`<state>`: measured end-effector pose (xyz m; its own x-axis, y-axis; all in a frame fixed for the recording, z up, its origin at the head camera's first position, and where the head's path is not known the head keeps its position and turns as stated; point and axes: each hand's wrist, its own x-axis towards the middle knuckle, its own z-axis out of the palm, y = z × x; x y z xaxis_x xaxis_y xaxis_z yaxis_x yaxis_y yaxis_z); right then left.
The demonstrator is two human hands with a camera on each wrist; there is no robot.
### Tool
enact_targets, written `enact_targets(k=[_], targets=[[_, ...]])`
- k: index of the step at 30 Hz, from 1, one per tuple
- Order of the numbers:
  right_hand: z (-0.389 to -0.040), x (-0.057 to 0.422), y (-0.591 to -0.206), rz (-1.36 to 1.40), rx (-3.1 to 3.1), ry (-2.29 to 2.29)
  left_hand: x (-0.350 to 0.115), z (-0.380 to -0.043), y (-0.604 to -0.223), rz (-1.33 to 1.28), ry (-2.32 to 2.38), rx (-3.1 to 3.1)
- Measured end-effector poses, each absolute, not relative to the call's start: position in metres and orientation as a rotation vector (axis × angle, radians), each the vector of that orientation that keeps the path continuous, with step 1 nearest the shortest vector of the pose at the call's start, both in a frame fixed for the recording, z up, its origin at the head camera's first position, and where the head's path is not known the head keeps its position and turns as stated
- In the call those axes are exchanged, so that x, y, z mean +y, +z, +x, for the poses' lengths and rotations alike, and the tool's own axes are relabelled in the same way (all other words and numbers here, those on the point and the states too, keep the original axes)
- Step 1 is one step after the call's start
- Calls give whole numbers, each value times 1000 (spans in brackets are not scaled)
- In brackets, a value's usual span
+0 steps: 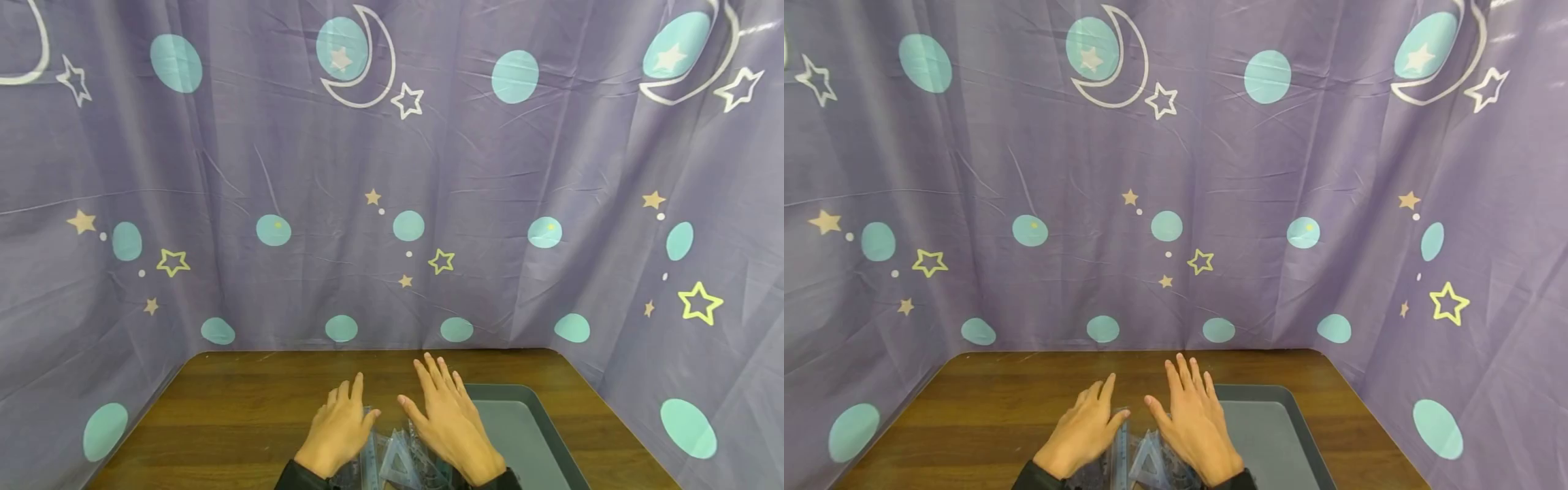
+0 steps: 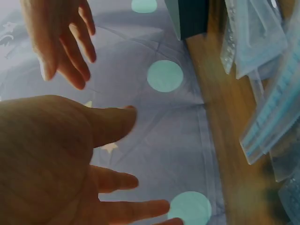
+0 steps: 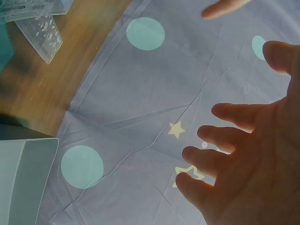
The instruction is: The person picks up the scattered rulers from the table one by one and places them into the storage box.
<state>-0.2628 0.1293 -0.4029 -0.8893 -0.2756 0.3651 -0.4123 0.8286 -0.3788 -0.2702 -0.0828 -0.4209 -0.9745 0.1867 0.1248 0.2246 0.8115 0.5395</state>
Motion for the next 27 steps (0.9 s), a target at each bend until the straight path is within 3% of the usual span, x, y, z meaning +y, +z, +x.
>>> enact_targets(k=[12,19,27], targets=[[-263,130,-400,514,-2728,693,-92,-270,-437,2,-769,-3079],[-264,131,-401,498,-2742,680,-116,-337,-537,41,-515,-3100],[-263,132,-397,524,-2734,716,-122,-350,-556,-31,-492,-3017]])
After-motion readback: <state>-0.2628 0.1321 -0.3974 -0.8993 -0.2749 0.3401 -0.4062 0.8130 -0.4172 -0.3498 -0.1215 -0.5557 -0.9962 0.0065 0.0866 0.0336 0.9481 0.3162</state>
